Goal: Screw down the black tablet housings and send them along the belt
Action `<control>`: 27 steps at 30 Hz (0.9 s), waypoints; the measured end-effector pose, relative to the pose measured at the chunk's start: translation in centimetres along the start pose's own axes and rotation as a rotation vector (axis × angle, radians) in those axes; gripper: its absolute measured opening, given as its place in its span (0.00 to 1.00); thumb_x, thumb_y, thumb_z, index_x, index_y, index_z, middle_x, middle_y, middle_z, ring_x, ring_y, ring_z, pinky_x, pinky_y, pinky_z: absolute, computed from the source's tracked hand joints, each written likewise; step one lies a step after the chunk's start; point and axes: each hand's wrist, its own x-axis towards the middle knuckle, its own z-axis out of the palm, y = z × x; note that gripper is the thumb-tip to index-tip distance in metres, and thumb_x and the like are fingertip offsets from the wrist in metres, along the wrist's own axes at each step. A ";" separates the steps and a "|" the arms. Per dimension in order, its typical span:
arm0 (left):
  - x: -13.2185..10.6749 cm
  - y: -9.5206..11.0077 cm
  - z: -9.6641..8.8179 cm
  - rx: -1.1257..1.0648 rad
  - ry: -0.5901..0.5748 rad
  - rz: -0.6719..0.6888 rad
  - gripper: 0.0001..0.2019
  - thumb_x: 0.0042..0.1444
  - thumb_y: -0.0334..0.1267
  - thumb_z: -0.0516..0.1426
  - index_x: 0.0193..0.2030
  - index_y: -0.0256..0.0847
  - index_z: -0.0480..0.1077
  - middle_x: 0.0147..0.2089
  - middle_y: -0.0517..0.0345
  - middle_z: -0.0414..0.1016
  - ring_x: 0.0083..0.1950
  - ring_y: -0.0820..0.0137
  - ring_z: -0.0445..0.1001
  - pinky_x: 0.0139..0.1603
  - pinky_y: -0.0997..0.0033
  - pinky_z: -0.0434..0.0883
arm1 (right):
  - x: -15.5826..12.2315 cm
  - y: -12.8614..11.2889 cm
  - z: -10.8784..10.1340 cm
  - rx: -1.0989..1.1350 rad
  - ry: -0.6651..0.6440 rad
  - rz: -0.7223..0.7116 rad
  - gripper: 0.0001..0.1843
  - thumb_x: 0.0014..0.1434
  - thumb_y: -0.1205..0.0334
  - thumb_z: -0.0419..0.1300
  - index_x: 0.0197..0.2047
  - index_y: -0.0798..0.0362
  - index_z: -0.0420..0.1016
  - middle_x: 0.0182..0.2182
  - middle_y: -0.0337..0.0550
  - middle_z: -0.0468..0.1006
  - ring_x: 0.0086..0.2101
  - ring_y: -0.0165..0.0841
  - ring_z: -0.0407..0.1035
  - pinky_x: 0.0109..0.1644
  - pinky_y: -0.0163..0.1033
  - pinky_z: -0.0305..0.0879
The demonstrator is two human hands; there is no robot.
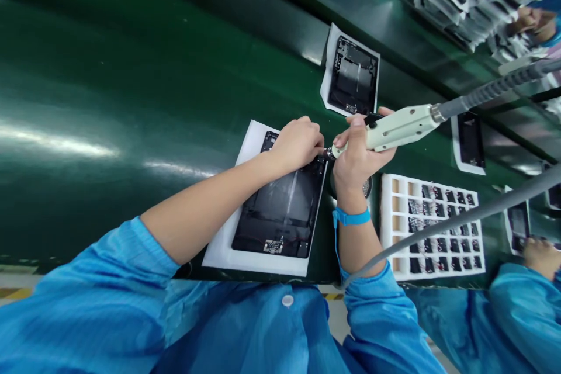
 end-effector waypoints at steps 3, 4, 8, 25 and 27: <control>0.0 0.1 -0.1 0.002 -0.011 -0.008 0.09 0.71 0.34 0.65 0.43 0.40 0.90 0.40 0.46 0.82 0.50 0.53 0.76 0.47 0.55 0.70 | 0.0 0.0 0.0 -0.010 -0.006 -0.015 0.24 0.67 0.43 0.68 0.57 0.44 0.67 0.36 0.32 0.81 0.19 0.24 0.64 0.25 0.37 0.70; 0.0 0.2 -0.2 0.003 -0.019 -0.012 0.09 0.72 0.33 0.64 0.43 0.40 0.90 0.40 0.46 0.82 0.50 0.53 0.76 0.47 0.55 0.69 | 0.0 -0.1 0.1 -0.013 -0.007 -0.012 0.23 0.67 0.43 0.68 0.57 0.44 0.67 0.36 0.31 0.80 0.19 0.24 0.64 0.25 0.38 0.70; 0.0 0.5 -0.5 0.013 -0.039 -0.022 0.11 0.72 0.34 0.63 0.43 0.39 0.90 0.40 0.46 0.82 0.49 0.53 0.75 0.46 0.54 0.69 | -0.2 -0.1 0.4 0.003 0.003 -0.006 0.23 0.66 0.45 0.69 0.57 0.44 0.67 0.33 0.30 0.78 0.19 0.24 0.64 0.26 0.38 0.71; -0.4 -0.9 -0.6 -0.197 -0.094 0.145 0.01 0.67 0.39 0.73 0.44 0.49 0.90 0.48 0.57 0.89 0.54 0.59 0.82 0.53 0.60 0.72 | 0.5 -1.6 -0.8 0.066 0.035 -0.047 0.27 0.67 0.41 0.71 0.60 0.43 0.68 0.37 0.31 0.81 0.18 0.23 0.64 0.25 0.38 0.71; -0.4 -0.9 -0.6 -0.202 -0.087 0.139 0.02 0.66 0.37 0.73 0.43 0.50 0.90 0.47 0.58 0.89 0.53 0.60 0.82 0.52 0.60 0.71 | 0.4 -1.7 -0.9 0.060 0.030 -0.049 0.27 0.68 0.41 0.70 0.60 0.43 0.67 0.38 0.31 0.81 0.18 0.23 0.64 0.25 0.38 0.72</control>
